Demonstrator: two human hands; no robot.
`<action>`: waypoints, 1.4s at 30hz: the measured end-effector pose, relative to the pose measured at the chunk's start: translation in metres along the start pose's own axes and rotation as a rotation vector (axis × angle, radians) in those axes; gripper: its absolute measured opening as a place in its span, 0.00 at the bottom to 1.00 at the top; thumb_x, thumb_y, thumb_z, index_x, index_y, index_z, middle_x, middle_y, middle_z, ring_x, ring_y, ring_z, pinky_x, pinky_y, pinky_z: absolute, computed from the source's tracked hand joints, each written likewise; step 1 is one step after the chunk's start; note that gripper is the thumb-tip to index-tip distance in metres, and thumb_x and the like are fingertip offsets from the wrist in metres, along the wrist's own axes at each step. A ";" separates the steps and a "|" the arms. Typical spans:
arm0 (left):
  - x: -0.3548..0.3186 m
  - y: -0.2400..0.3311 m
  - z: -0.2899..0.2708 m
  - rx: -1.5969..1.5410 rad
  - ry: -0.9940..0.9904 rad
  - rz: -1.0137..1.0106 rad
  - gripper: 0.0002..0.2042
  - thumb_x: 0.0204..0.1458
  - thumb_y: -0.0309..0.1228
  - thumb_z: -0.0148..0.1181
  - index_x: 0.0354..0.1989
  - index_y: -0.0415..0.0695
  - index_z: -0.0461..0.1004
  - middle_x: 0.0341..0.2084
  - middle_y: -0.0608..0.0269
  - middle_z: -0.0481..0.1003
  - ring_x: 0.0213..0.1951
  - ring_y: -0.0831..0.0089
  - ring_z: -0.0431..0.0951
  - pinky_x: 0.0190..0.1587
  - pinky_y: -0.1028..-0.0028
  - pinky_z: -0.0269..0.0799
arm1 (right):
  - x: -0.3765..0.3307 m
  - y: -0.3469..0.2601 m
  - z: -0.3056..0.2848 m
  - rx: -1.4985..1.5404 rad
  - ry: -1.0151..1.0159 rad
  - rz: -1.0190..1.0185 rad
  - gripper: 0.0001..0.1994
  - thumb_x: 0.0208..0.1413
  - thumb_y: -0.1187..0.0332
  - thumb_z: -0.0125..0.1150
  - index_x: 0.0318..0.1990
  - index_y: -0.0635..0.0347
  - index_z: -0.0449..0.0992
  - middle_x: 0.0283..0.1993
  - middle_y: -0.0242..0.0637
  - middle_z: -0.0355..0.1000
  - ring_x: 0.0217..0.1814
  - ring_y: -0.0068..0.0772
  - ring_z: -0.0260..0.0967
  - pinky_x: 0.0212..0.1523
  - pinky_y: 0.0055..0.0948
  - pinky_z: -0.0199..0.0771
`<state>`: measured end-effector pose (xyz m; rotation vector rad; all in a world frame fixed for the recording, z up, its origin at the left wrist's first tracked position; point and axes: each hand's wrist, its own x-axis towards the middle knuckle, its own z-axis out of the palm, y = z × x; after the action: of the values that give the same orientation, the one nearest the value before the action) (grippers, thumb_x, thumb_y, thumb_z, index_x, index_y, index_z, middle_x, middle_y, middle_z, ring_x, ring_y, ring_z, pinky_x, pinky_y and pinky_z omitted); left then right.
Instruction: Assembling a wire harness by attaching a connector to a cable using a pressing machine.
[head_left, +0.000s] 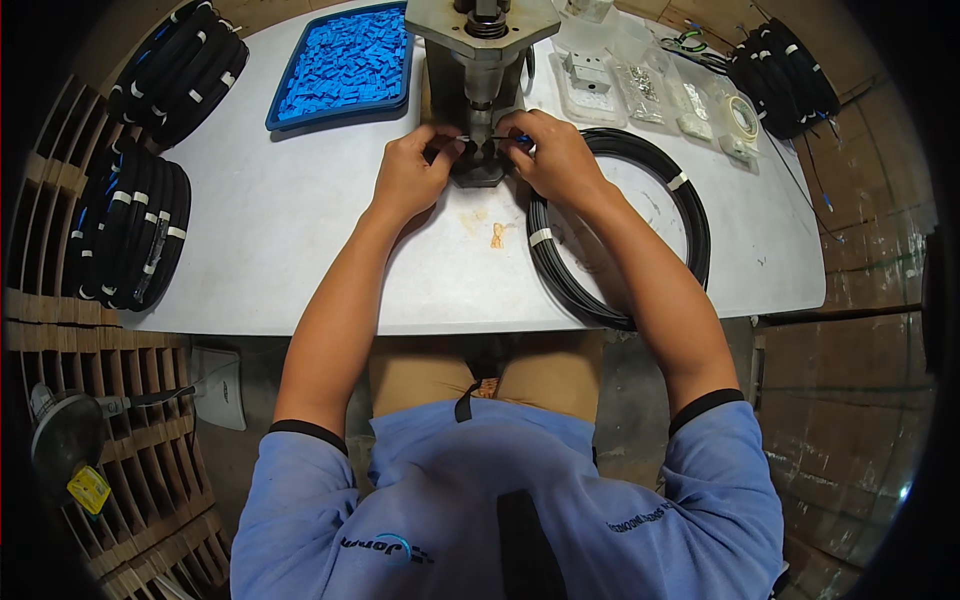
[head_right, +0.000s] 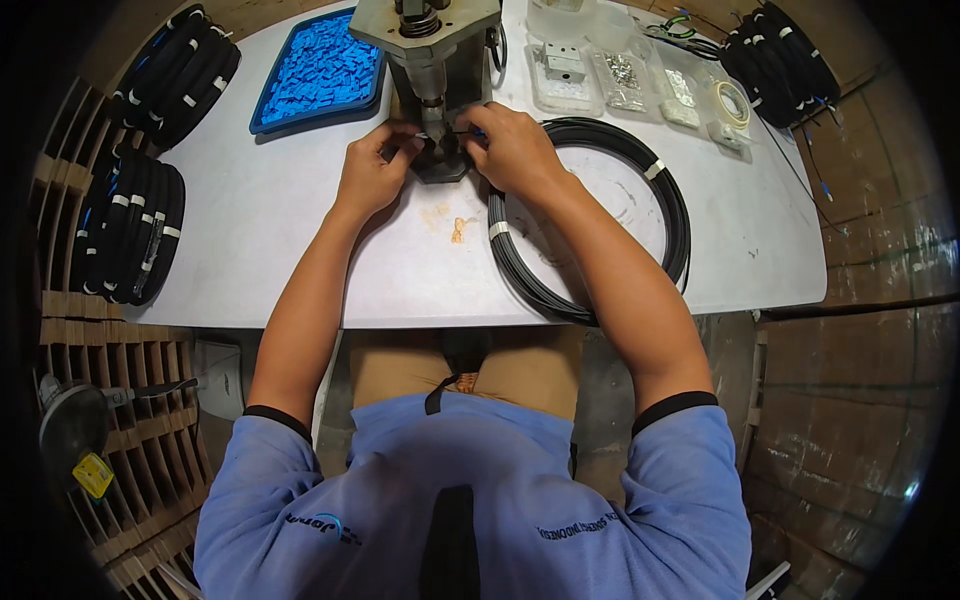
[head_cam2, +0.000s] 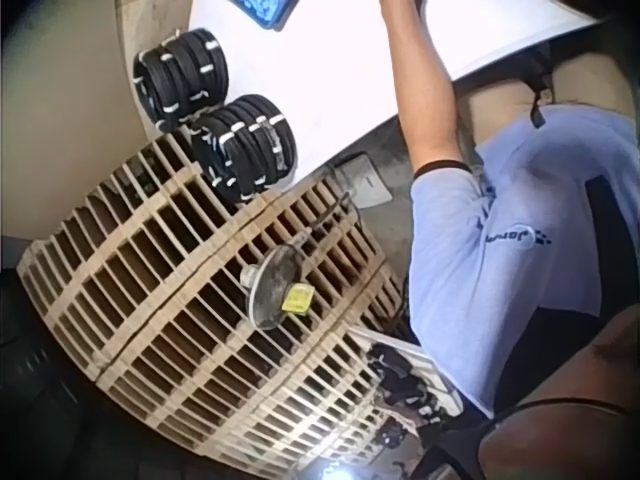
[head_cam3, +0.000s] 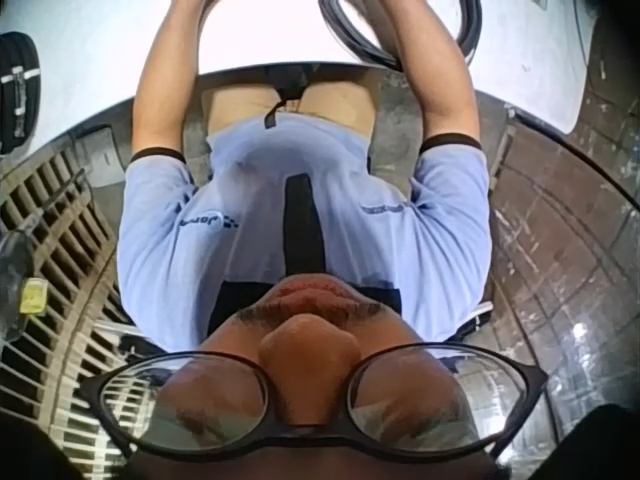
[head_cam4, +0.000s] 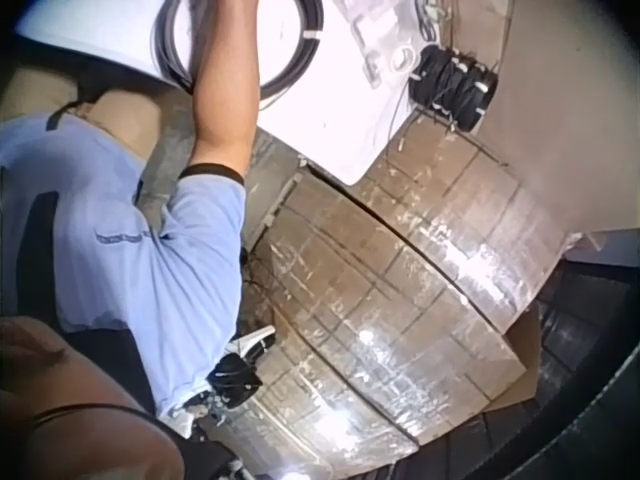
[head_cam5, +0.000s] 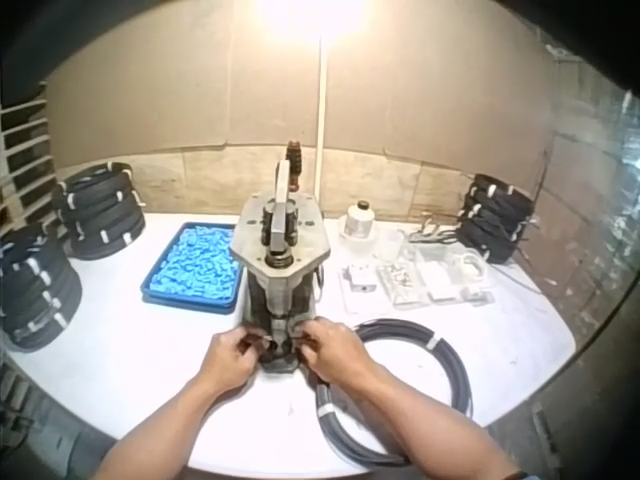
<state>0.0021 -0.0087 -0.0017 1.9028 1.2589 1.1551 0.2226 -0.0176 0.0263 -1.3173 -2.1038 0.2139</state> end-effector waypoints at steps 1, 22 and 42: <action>0.000 -0.001 0.001 -0.004 0.006 0.013 0.10 0.55 0.28 0.63 0.43 0.37 0.79 0.30 0.54 0.82 0.33 0.72 0.82 0.39 0.74 0.75 | 0.000 0.000 -0.001 -0.001 0.002 -0.002 0.08 0.52 0.68 0.64 0.40 0.54 0.81 0.40 0.42 0.76 0.42 0.49 0.75 0.44 0.41 0.76; 0.002 0.007 -0.003 0.005 -0.025 0.012 0.10 0.54 0.27 0.63 0.43 0.38 0.78 0.29 0.55 0.82 0.31 0.72 0.82 0.38 0.74 0.76 | 0.002 -0.002 -0.005 0.005 -0.041 -0.043 0.08 0.50 0.70 0.64 0.39 0.53 0.82 0.37 0.39 0.77 0.40 0.46 0.76 0.42 0.40 0.77; 0.003 0.000 0.002 0.009 -0.018 -0.022 0.09 0.56 0.27 0.58 0.44 0.39 0.77 0.28 0.55 0.81 0.33 0.71 0.82 0.39 0.73 0.75 | 0.000 0.002 -0.003 0.055 -0.018 -0.087 0.11 0.46 0.73 0.63 0.40 0.52 0.81 0.35 0.38 0.74 0.38 0.44 0.75 0.39 0.37 0.77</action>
<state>0.0045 -0.0059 -0.0021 1.8970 1.2738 1.1213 0.2259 -0.0168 0.0278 -1.1935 -2.1504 0.2454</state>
